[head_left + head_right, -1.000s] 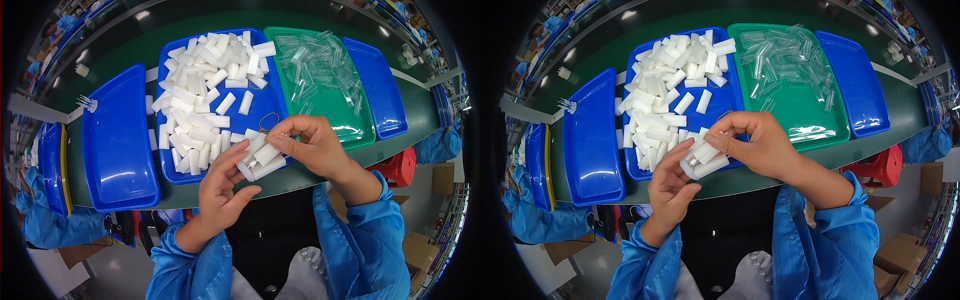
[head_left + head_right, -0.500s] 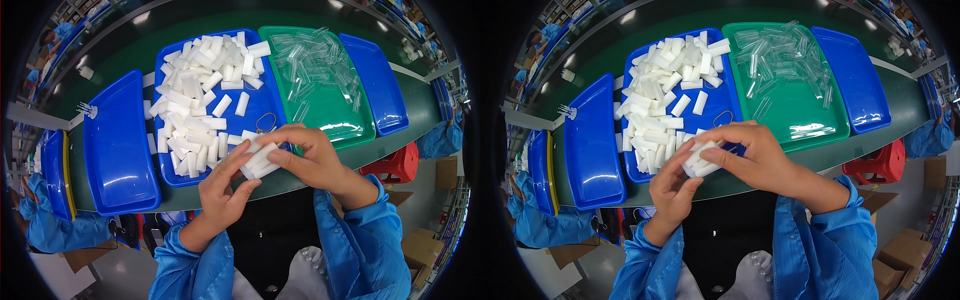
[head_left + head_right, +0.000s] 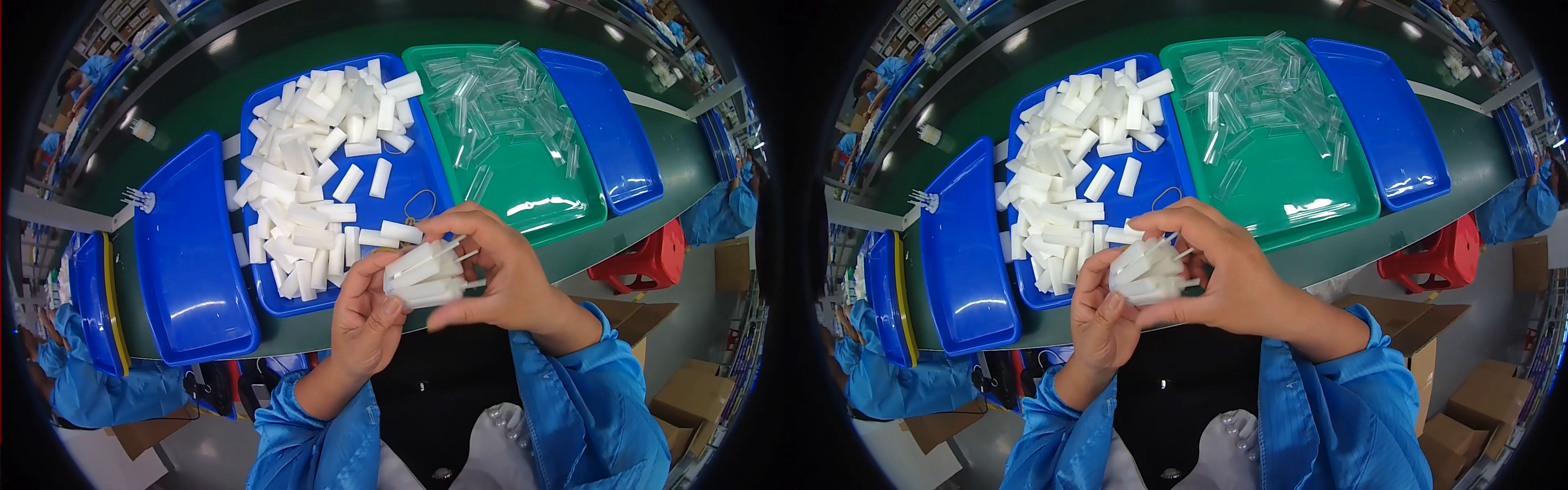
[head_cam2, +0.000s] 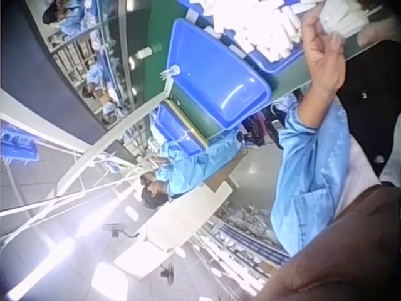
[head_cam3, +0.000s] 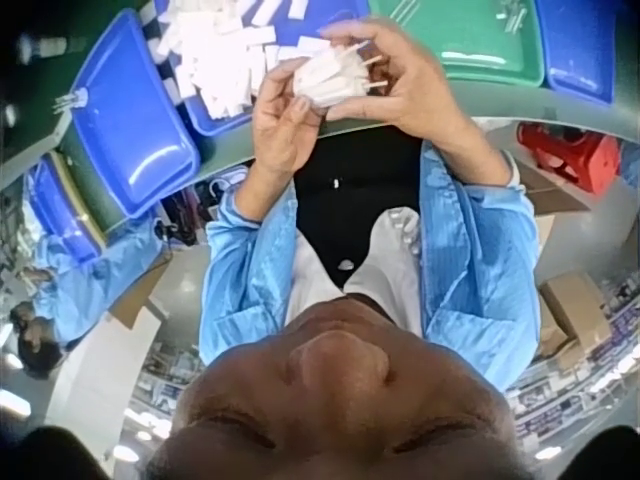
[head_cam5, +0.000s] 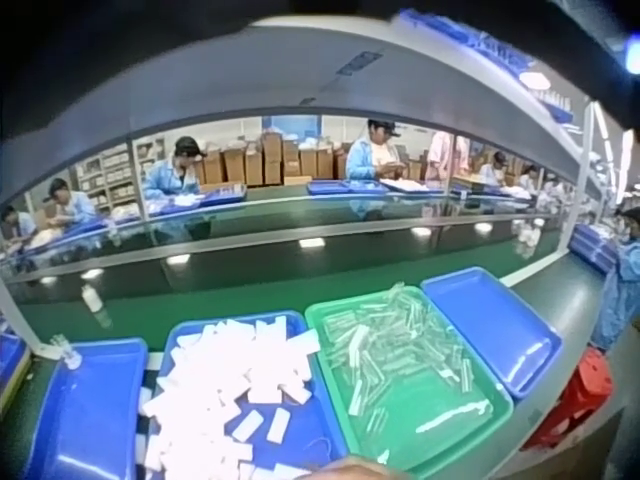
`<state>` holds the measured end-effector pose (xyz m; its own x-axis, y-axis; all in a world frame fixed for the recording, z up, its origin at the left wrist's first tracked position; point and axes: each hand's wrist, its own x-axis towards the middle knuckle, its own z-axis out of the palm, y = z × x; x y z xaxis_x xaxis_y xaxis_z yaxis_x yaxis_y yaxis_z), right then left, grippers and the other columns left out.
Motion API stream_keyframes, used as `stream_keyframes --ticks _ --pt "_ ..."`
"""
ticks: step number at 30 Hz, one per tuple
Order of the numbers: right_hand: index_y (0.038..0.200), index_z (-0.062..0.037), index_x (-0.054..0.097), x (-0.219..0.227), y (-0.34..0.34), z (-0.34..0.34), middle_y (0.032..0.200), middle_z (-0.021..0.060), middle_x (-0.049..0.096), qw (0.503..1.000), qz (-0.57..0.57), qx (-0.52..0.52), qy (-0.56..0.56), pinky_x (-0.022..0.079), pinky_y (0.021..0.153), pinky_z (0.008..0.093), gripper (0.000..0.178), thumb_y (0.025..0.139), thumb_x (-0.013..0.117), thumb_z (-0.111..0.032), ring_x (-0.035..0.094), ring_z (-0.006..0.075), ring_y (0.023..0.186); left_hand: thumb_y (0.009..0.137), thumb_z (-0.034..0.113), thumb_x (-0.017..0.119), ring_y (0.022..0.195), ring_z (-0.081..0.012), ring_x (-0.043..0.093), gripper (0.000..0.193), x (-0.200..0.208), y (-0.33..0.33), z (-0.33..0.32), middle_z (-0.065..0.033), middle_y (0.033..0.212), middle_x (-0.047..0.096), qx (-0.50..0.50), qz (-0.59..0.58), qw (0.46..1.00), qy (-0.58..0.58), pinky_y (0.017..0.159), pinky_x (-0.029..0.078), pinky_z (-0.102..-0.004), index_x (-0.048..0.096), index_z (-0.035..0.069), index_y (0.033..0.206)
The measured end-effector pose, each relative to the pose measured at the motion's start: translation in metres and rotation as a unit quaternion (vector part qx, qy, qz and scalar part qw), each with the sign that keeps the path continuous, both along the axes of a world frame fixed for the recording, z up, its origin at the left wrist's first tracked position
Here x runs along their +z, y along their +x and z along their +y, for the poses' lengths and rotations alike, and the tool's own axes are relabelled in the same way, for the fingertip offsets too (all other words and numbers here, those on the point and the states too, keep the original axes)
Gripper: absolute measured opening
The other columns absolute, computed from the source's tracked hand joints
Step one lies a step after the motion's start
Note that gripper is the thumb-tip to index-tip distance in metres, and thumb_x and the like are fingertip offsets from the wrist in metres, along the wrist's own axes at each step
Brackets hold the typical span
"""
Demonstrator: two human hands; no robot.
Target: The person attaches white pieces onto a plastic holder, slides clear tubes over each piece, and secures the bundle with a rubber band before placing it onto the assembly line track. They then begin assembling another unit with white pieces and a holder.
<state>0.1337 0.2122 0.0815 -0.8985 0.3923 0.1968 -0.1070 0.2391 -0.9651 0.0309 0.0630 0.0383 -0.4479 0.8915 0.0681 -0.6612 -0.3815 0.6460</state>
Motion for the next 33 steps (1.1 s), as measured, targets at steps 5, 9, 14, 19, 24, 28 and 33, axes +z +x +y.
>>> stream_keyframes --ticks 5,9,14,19,24,28,33 --pt "0.105 -0.0083 0.059 0.000 0.000 0.002 0.097 0.0034 0.053 1.000 0.006 -0.005 -0.030 0.040 0.051 0.0189 0.046 0.066 0.081 -0.017 0.053 0.0078 0.077 0.084 0.003 0.058 0.121 -0.0269 0.043 0.045 -0.004 0.000 0.002 -0.0179 0.130 0.041 0.045 0.181 0.982 -0.014 0.099 0.035 -0.0382 0.037 0.003 0.125" --pt "0.106 -0.0038 0.054 0.001 0.002 0.004 0.104 0.0060 0.049 0.988 -0.096 0.038 -0.114 0.048 0.064 0.0203 0.044 0.068 0.077 -0.006 0.056 0.0095 0.084 0.080 0.001 0.063 0.118 -0.0281 0.044 0.047 -0.006 -0.007 0.006 -0.0195 0.129 0.041 0.078 0.429 0.900 -0.014 0.095 0.037 -0.0372 0.040 0.003 0.121" --pt "0.105 -0.0046 0.048 -0.002 0.003 0.001 0.104 0.0062 0.049 0.972 -0.064 -0.007 -0.224 0.046 0.062 0.0186 0.039 0.073 0.071 -0.001 0.054 0.0057 0.077 0.079 0.002 0.065 0.111 -0.0271 0.047 0.037 -0.005 -0.001 0.011 -0.0197 0.128 0.042 0.108 0.362 0.925 -0.053 0.092 0.038 -0.0353 0.046 0.003 0.110" --pt "0.105 -0.0047 0.043 -0.007 0.005 -0.002 0.103 0.0048 0.050 0.982 0.018 -0.052 -0.183 0.040 0.048 0.0153 0.038 0.078 0.070 -0.010 0.054 0.0037 0.065 0.084 0.004 0.058 0.105 -0.0228 0.047 0.026 -0.003 -0.008 0.008 -0.0173 0.126 0.041 0.068 0.405 0.905 -0.106 0.088 0.038 -0.0314 0.045 0.003 0.107" --pt "0.096 -0.0027 0.054 0.007 0.012 0.007 0.111 0.0082 0.048 0.997 -0.041 -0.027 -0.057 0.044 0.050 0.0186 0.027 0.075 0.071 -0.009 0.059 0.0091 0.072 0.086 0.005 0.056 0.106 -0.0235 0.047 0.024 0.003 -0.009 0.008 -0.0165 0.124 0.041 0.051 0.377 0.917 -0.116 0.087 0.038 -0.0314 0.046 0.003 0.107" --pt "0.078 -0.0005 0.062 0.011 0.017 0.012 0.127 0.0149 0.044 0.988 -0.081 0.003 0.135 0.049 0.062 0.0274 0.016 0.072 0.072 -0.012 0.060 0.0207 0.086 0.085 0.006 0.058 0.103 -0.0293 0.049 0.023 0.005 -0.012 0.013 -0.0191 0.119 0.045 0.048 0.485 0.865 -0.123 0.087 0.040 -0.0349 0.048 0.002 0.105" --pt "0.079 -0.0008 0.063 -0.006 0.021 0.014 0.139 0.0184 0.034 0.995 -0.040 0.000 0.095 0.044 0.082 0.0338 0.016 0.072 0.073 -0.012 0.056 0.0215 0.090 0.078 0.004 0.064 0.101 -0.0371 0.048 0.032 0.008 -0.008 0.022 -0.0231 0.117 0.044 0.084 0.610 0.784 -0.075 0.085 0.041 -0.0400 0.049 0.002 0.106"
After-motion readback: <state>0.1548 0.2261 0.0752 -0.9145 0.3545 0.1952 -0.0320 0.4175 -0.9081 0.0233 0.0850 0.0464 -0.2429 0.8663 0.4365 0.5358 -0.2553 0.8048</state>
